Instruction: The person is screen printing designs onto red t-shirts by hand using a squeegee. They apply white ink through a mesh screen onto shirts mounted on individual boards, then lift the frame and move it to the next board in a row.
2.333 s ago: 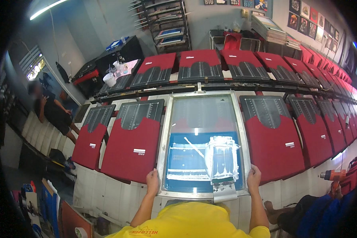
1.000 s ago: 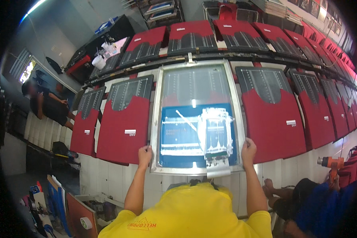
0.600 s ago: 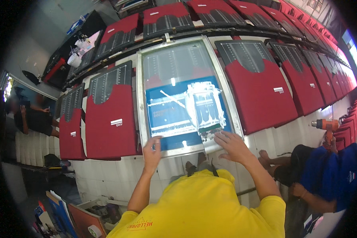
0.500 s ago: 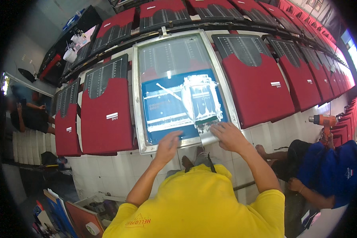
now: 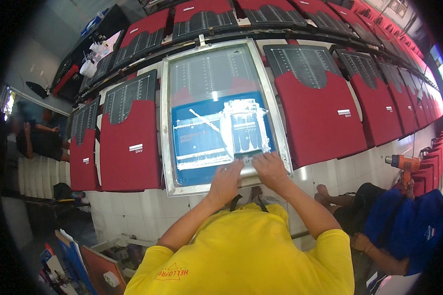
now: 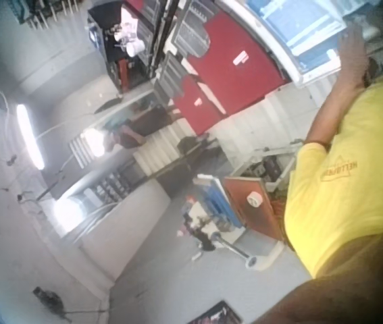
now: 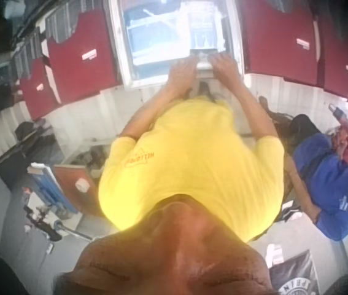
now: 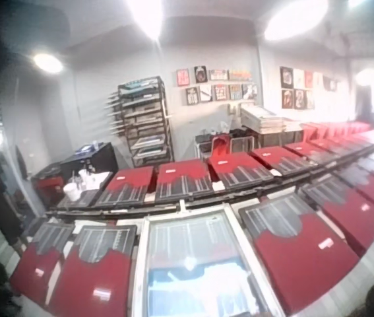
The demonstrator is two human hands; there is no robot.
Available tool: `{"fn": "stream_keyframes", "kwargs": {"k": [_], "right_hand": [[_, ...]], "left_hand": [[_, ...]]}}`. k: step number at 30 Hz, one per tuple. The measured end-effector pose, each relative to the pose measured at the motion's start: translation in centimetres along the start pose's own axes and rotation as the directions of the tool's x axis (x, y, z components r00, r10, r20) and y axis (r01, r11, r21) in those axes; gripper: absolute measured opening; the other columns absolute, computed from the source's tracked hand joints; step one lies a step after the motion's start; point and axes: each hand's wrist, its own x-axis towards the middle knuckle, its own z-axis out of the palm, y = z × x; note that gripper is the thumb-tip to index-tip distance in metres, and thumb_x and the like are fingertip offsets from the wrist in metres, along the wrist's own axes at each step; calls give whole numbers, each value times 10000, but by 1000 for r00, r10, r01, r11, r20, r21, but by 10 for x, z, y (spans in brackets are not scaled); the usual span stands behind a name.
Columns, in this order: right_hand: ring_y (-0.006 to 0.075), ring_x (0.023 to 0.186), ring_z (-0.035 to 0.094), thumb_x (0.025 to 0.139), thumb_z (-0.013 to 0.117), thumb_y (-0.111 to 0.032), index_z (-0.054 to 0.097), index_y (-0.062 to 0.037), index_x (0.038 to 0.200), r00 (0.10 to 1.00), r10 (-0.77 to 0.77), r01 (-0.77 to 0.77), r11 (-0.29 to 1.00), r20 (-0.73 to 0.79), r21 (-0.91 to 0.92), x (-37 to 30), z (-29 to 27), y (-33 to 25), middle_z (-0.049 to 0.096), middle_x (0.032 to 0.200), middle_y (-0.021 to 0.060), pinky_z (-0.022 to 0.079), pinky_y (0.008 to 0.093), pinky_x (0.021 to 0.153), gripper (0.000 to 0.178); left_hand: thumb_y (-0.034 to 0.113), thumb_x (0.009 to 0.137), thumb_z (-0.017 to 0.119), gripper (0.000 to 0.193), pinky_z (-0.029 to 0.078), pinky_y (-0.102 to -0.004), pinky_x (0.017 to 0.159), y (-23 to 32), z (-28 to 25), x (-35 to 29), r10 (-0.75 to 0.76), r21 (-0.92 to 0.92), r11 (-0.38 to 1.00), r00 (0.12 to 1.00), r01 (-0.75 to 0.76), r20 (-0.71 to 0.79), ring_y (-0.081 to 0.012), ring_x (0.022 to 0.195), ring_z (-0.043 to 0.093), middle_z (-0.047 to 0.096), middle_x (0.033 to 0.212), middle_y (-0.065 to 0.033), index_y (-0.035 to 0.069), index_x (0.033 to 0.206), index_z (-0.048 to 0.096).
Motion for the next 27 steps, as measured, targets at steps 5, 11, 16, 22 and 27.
{"fn": "stream_keyframes", "kwargs": {"k": [5, 11, 16, 22, 27], "right_hand": [[242, 794, 600, 720, 616, -49, 616, -95, 809, 1000, -2, 2, 998, -4, -57, 67, 19, 56, 652, 841, 67, 427, 390, 739, 100], [271, 792, 627, 699, 681, -93, 634, -98, 738, 997, 49, -49, 999, 52, -2, 134, 9, 95, 666, 782, 83, 450, 415, 733, 62], [258, 814, 622, 718, 664, -80, 643, -94, 791, 999, 9, -10, 1000, 44, 15, 90, -22, 65, 668, 816, 83, 442, 406, 745, 77], [276, 975, 595, 753, 609, -88, 604, -55, 924, 996, -82, 79, 995, 34, 67, -11, -15, 5, 640, 1064, 115, 432, 398, 808, 175], [336, 1161, 514, 652, 799, -236, 563, -8, 1176, 987, -45, 26, 992, 154, 127, -54, -9, -9, 536, 1311, 166, 381, 476, 928, 619]], "left_hand": [[44, 872, 580, 363, 407, -453, 892, -46, -5, 74, 46, 120, 992, 994, -35, -94, -320, 1074, 608, 619, 1183, -162, 44, 1229, 520], [51, 915, 527, 280, 390, -458, 891, -74, -30, 141, -47, -40, 998, 991, 43, -127, -341, 1032, 602, 650, 1117, -166, 67, 1184, 600], [26, 887, 563, 387, 359, -455, 960, -23, -40, 95, -20, 22, 1000, 996, 22, -88, -322, 1109, 593, 631, 1205, -164, 65, 1272, 557], [33, 850, 624, 514, 317, -469, 1039, 21, 11, -16, -103, 40, 994, 994, 104, -18, -291, 1200, 563, 576, 1323, -143, 68, 1346, 491], [89, 851, 648, 538, 250, -502, 1149, 28, 35, -44, -78, 139, 988, 995, 69, 60, -256, 1360, 438, 491, 1429, -140, 49, 1361, 481]]}}
